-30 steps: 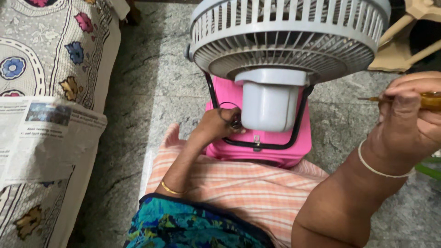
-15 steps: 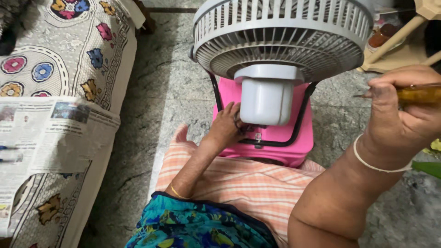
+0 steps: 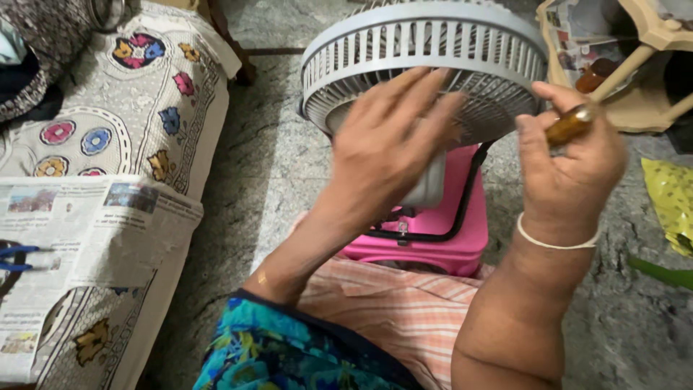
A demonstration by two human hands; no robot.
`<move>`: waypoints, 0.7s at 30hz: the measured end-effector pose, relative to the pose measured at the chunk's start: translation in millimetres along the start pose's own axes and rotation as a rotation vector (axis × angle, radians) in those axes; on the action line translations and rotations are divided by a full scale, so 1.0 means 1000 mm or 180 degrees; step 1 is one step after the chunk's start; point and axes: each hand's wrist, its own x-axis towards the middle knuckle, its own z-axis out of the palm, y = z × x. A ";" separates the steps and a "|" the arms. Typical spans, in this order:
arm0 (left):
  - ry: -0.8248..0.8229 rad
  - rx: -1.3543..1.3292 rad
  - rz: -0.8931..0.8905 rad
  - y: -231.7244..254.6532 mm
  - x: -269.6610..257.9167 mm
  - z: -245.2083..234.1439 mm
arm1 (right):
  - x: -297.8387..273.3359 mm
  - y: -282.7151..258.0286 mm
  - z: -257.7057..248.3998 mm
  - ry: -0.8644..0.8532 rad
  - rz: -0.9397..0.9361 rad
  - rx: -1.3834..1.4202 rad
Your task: The person sits on the floor and uses a screwdriver to remove screws from the rear housing of a small electric fan. They detach the rear grille, manipulate the power cord, and then reattach the rear grille to the fan body.
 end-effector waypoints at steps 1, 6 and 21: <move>-0.0014 -0.0080 0.0074 0.005 0.014 0.013 | 0.000 -0.003 0.002 -0.0036 -0.0008 -0.0070; -0.0389 0.0575 -0.0075 -0.011 0.049 0.071 | -0.001 -0.003 0.000 -0.0393 -0.0004 -0.0572; 0.1355 -0.2333 -0.3084 -0.074 -0.106 0.086 | -0.006 0.003 -0.017 -0.0203 0.0321 -0.0248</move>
